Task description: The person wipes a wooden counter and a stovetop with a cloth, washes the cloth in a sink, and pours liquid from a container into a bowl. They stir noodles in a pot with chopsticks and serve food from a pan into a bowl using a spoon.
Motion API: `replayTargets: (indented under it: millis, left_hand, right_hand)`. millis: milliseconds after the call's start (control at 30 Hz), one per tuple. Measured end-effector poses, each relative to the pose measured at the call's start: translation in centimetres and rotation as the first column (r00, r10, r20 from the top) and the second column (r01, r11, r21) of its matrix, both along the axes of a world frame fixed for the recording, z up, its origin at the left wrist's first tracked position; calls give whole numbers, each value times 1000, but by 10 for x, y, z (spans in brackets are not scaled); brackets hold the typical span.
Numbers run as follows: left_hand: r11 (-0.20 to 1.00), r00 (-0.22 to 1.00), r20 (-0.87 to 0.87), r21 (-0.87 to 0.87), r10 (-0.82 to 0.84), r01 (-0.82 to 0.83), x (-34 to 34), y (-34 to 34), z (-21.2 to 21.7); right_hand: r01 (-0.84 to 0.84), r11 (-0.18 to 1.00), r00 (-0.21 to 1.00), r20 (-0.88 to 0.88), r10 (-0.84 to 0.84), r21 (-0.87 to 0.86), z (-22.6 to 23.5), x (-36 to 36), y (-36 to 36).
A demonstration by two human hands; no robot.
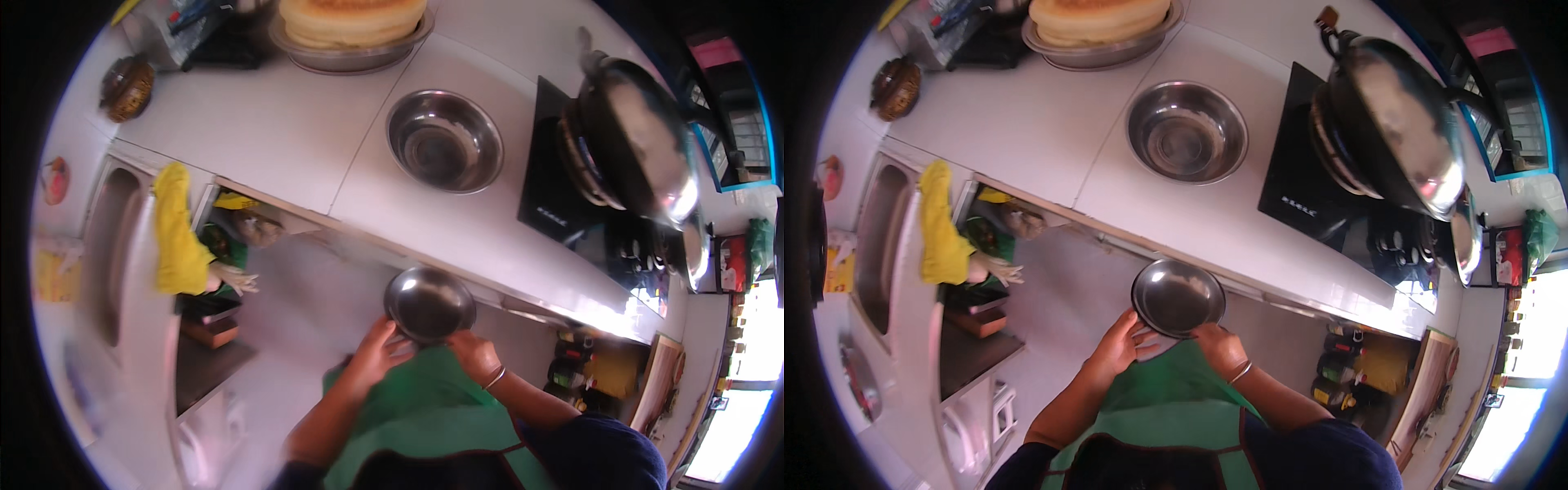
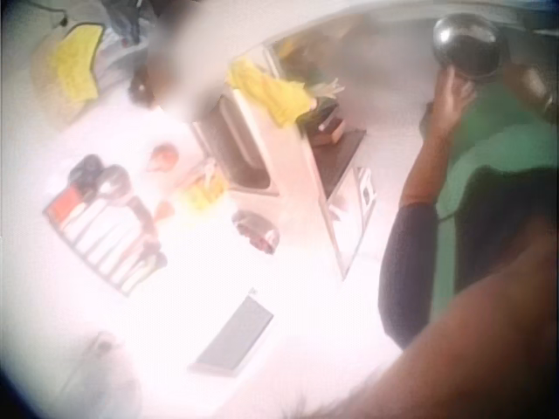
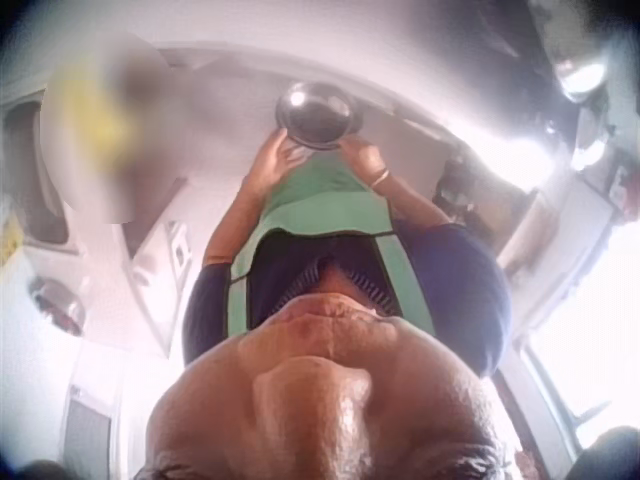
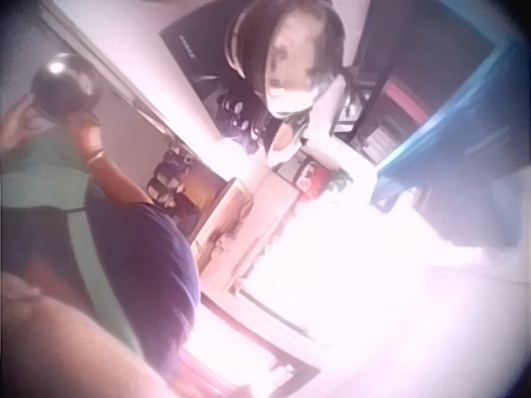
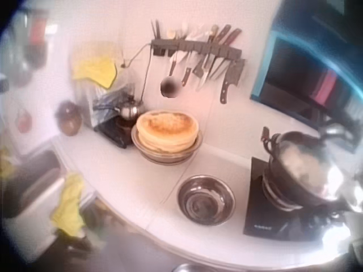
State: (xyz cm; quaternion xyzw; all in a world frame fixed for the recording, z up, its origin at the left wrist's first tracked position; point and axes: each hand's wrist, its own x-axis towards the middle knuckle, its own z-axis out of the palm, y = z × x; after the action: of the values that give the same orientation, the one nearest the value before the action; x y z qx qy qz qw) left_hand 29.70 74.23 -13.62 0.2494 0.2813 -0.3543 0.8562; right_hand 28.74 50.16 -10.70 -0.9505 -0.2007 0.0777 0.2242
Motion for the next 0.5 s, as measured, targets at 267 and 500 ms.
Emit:
replayTargets:
  millis: [267,500]
  left_hand:
    - [956,996,72,287,45,-64,-14,55,149]
    - [862,988,152,498,20,-94,79,43,170]
  right_hand:
    - [-370,925,920,174,351,88,119,11,53]
    - [-171,981,966,209,149,89,143,81,59]
